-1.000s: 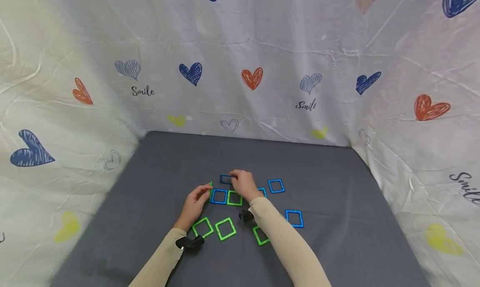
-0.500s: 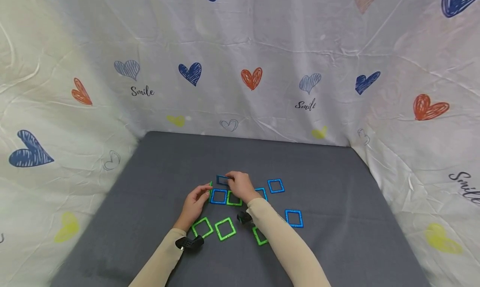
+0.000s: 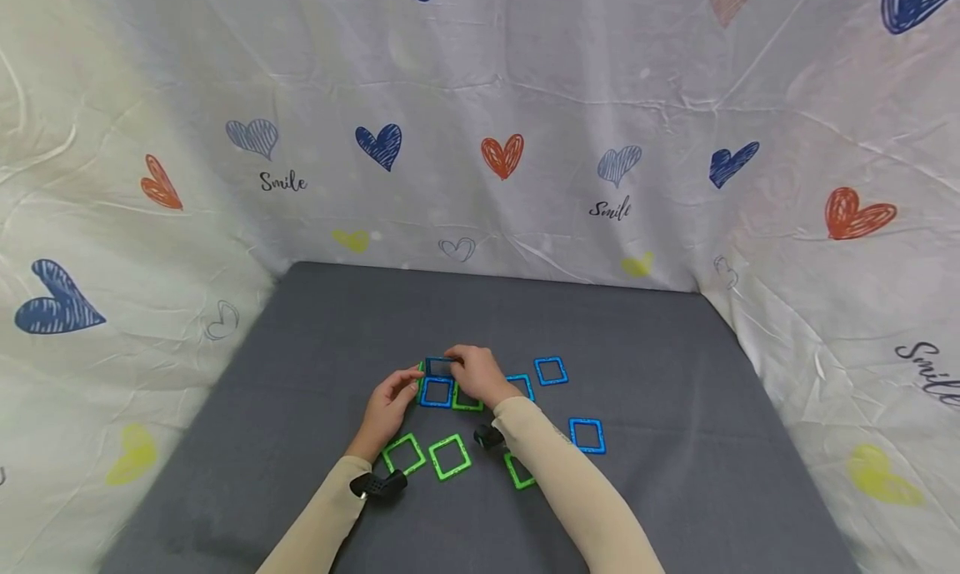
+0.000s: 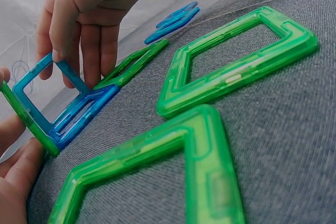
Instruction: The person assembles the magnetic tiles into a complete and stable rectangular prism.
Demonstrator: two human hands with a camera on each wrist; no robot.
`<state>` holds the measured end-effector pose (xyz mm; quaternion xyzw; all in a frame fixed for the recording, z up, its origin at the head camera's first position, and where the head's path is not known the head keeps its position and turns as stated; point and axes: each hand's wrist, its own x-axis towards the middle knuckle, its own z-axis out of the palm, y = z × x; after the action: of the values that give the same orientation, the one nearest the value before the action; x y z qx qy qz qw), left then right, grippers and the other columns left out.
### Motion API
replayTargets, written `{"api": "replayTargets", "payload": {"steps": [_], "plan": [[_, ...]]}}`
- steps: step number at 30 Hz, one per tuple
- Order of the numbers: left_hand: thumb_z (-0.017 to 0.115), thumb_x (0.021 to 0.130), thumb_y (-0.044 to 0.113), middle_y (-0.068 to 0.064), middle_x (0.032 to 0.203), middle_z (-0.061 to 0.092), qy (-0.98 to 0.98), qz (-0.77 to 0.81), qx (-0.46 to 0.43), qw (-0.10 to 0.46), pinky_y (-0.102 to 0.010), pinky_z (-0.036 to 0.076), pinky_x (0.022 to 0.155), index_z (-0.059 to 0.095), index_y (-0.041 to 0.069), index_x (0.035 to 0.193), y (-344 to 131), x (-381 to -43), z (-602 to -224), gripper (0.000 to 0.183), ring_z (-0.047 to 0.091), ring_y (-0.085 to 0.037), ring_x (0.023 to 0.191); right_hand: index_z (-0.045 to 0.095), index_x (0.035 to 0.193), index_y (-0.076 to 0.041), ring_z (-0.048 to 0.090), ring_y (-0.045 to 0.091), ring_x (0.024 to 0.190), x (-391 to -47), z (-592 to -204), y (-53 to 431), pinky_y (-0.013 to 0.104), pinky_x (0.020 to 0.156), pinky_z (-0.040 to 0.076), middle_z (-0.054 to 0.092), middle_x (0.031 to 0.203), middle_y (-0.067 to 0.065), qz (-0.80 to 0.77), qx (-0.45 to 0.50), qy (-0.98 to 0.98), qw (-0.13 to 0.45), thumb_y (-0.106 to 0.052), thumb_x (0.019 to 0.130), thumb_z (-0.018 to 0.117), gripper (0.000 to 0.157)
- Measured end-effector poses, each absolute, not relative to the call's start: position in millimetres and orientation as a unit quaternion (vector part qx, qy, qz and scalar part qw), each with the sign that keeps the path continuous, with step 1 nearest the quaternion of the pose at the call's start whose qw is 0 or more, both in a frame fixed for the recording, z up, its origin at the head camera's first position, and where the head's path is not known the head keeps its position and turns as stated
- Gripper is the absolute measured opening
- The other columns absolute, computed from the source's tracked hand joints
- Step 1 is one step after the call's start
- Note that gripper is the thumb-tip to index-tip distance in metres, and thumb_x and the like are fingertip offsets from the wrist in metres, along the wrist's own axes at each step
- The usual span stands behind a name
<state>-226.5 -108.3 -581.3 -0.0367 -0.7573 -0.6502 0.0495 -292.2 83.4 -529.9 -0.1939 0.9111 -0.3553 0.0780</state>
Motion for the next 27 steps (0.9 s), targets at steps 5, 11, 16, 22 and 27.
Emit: {"api": "replayTargets", "payload": {"steps": [5, 11, 16, 22, 27], "plan": [[0.057, 0.103, 0.008, -0.018, 0.150, 0.055, -0.753, -0.654, -0.038, 0.051, -0.051, 0.045, 0.111, 0.068, 0.003, 0.125, -107.3, -226.7, -581.3, 0.025, 0.055, -0.035, 0.138, 0.067, 0.132, -0.006, 0.055, 0.012, 0.063, -292.1, -531.3, 83.9, 0.029, 0.061, 0.046, 0.071, 0.127, 0.016, -0.351, -0.204, 0.910, 0.080, -0.010, 0.104, 0.053, 0.032], [0.057, 0.104, 0.009, -0.015, 0.149, 0.057, -0.759, -0.649, -0.038, 0.049, -0.046, 0.047, 0.110, 0.069, 0.006, 0.123, -107.7, -227.0, -580.7, 0.023, 0.056, -0.033, 0.137, 0.067, 0.132, -0.005, 0.058, 0.013, 0.067, -291.2, -530.0, 83.7, 0.030, 0.064, 0.048, 0.071, 0.126, 0.016, -0.348, -0.208, 0.911, 0.078, -0.010, 0.105, 0.053, 0.031], [0.058, 0.104, 0.011, -0.016, 0.148, 0.058, -0.757, -0.650, -0.044, 0.049, -0.047, 0.048, 0.110, 0.070, 0.007, 0.122, -107.9, -227.1, -580.9, 0.022, 0.057, -0.034, 0.136, 0.068, 0.131, -0.007, 0.055, 0.011, 0.063, -290.9, -530.0, 83.1, 0.028, 0.062, 0.047, 0.072, 0.125, 0.015, -0.343, -0.205, 0.914, 0.073, -0.010, 0.104, 0.054, 0.030], [0.055, 0.105, 0.010, -0.017, 0.150, 0.055, -0.755, -0.653, -0.043, 0.044, -0.054, 0.044, 0.112, 0.067, 0.003, 0.125, -107.8, -226.3, -581.4, 0.025, 0.054, -0.035, 0.138, 0.068, 0.131, -0.006, 0.054, 0.011, 0.062, -288.8, -529.1, 81.0, 0.029, 0.063, 0.047, 0.071, 0.126, 0.016, -0.343, -0.209, 0.913, 0.073, -0.009, 0.104, 0.053, 0.031], [0.052, 0.105, 0.006, -0.022, 0.152, 0.052, -0.759, -0.648, -0.040, 0.038, -0.058, 0.041, 0.114, 0.064, -0.004, 0.127, -105.4, -221.1, -569.6, 0.027, 0.050, -0.041, 0.141, 0.068, 0.131, -0.007, 0.052, 0.011, 0.060, -286.5, -527.2, 79.3, 0.028, 0.063, 0.046, 0.072, 0.125, 0.015, -0.343, -0.213, 0.912, 0.074, -0.008, 0.104, 0.053, 0.031]]}}
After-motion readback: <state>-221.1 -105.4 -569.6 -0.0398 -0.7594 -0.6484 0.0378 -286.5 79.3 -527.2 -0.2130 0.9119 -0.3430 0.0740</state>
